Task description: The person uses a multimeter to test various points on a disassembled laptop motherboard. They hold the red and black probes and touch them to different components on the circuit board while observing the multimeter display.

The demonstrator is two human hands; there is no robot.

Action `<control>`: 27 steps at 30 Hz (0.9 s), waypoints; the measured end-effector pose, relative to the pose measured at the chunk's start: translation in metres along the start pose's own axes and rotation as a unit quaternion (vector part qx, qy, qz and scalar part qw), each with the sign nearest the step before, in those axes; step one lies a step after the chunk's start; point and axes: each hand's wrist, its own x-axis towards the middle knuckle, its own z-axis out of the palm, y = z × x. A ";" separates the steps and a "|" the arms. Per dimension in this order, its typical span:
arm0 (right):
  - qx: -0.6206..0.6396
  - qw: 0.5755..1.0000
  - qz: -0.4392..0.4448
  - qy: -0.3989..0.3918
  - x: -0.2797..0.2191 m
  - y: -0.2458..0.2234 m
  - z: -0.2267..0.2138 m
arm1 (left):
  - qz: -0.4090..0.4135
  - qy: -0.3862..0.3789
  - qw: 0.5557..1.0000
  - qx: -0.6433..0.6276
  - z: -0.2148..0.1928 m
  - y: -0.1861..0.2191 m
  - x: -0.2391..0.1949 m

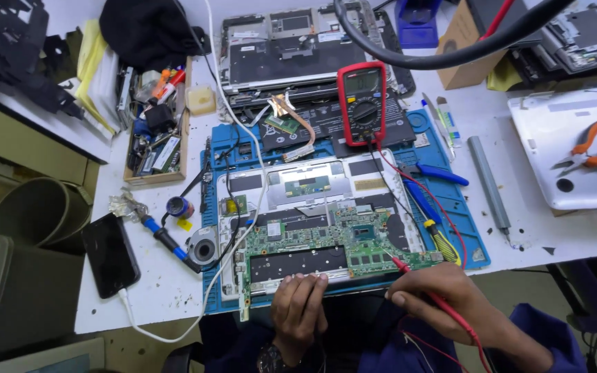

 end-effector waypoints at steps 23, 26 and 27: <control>-0.095 0.952 0.290 -0.010 -0.033 0.068 0.008 | 0.008 0.020 0.999 -0.043 -0.022 -0.004 0.013; -0.063 0.963 0.261 0.002 -0.029 0.073 0.011 | 0.000 0.005 0.999 -0.054 -0.023 -0.005 0.013; -0.070 0.958 0.277 0.013 -0.029 0.071 0.012 | -0.006 -0.008 0.997 -0.074 -0.025 -0.004 0.012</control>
